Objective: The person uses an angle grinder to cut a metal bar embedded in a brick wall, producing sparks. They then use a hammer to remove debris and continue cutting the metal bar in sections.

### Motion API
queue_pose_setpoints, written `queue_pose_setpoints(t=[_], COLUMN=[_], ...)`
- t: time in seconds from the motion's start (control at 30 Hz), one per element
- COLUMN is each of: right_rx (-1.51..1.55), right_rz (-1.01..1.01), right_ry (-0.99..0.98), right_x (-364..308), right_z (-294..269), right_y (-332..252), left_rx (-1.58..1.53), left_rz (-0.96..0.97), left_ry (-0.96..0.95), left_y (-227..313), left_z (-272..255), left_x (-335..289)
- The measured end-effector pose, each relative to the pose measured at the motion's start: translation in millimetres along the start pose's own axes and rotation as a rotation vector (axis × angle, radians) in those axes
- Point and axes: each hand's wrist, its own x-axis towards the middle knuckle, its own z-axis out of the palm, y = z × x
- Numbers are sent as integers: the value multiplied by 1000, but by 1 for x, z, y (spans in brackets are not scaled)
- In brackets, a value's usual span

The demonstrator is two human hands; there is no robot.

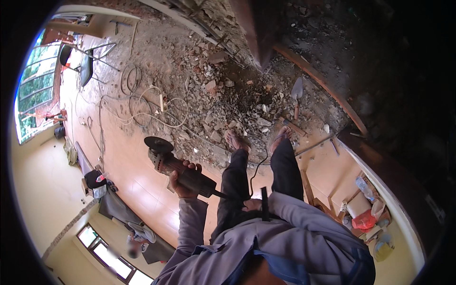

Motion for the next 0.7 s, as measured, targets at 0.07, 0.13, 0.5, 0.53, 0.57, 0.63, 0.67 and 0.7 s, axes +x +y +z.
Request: queue_pose_setpoints(t=[0.07,0.13,0.5,0.53,0.57,0.63,0.67,0.7], right_rx=[913,707,30,167,136,-130,-374,-661], right_rz=[203,153,199,17,15,-66,-152,-255], right_ry=[-331,-311,723,818,691,699,819,950], right_x=[0,-19,-45,-27,-9,23,36,45], right_z=[24,25,-300,-317,-333,-353,-362,-369], right_y=[9,16,115,116,115,111,110,111], left_rx=[52,128,46,11,-11,-54,-78,-107], left_rz=[34,62,-192,-222,-213,-211,-210,-204], left_ry=[-38,-10,-28,-20,-12,-36,-67,-99], left_y=[-8,-19,-200,-219,-238,-274,-289,-303], left_z=[-10,-27,-144,-149,-150,-150,-148,-146], left_x=[44,75,216,231,243,267,280,291])
